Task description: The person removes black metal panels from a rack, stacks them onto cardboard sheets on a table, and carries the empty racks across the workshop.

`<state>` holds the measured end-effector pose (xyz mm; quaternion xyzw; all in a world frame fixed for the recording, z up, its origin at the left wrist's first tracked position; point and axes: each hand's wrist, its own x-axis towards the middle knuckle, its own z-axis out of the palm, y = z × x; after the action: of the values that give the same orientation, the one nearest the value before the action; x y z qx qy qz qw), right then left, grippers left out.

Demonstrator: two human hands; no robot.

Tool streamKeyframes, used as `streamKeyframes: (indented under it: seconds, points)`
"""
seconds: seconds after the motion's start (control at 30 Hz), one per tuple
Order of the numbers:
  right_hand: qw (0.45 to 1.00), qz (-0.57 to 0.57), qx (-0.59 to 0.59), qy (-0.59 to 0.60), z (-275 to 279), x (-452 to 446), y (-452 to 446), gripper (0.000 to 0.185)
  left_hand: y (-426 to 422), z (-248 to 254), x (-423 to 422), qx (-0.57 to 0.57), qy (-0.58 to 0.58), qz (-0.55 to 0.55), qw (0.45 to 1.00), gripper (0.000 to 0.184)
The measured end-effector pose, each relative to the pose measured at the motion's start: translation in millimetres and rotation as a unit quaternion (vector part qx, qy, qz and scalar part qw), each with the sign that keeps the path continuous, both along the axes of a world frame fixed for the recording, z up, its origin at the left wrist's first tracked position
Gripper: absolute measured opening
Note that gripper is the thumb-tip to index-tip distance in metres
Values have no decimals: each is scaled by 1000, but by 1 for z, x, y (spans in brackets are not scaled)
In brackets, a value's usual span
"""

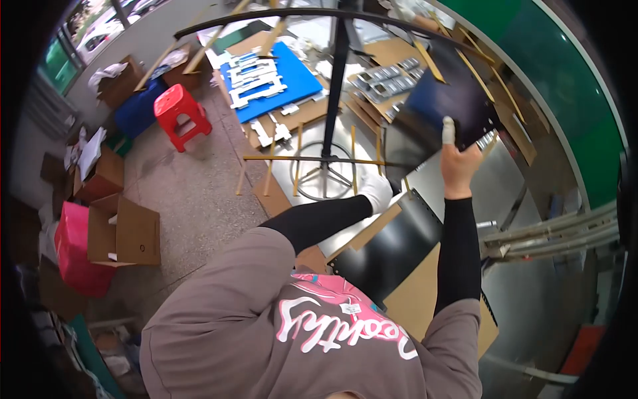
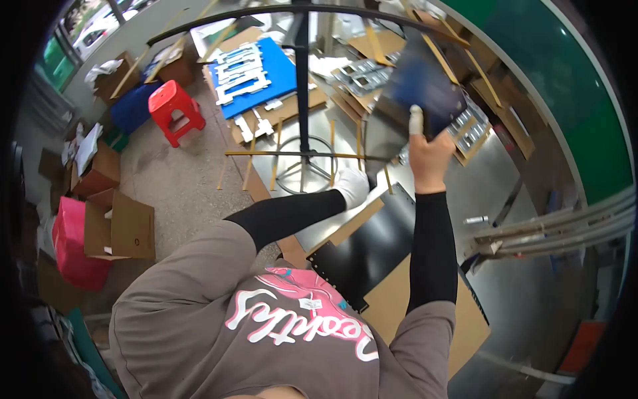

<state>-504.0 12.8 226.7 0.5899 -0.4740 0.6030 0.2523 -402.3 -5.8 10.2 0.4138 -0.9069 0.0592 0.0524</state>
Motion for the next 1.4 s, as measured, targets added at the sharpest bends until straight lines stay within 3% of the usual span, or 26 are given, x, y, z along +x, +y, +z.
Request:
streamKeyframes:
  seconds: [0.1,0.23,0.37,0.53,0.77,0.83,1.1,1.23,1.4]
  points:
    - [998,-9,62,1,7,6,9,30,-7,14,3,126,29,-40,991,19]
    - [995,-5,85,-47,5,4,2,33,-9,43,14,158,-4,-130,979,19]
    - [1000,10,21,-16,12,4,-9,34,-11,55,17,181,-16,-138,974,19]
    - [998,-4,60,9,10,-8,-16,31,-17,45,14,196,-34,-141,970,19]
    - [997,-51,53,11,11,-24,-10,26,-12,55,13,227,58,-138,962,23]
    - [995,2,97,-30,4,-34,-16,25,-13,52,9,201,-35,-101,974,24]
    - [992,-9,115,-44,0,-42,-21,27,-7,69,13,196,-52,-105,974,23]
    - [992,-30,120,-19,-10,-60,-29,27,-7,58,15,149,-138,-152,967,23]
    - [993,-15,118,-19,-2,-49,-22,26,-8,46,13,171,-114,-134,969,22]
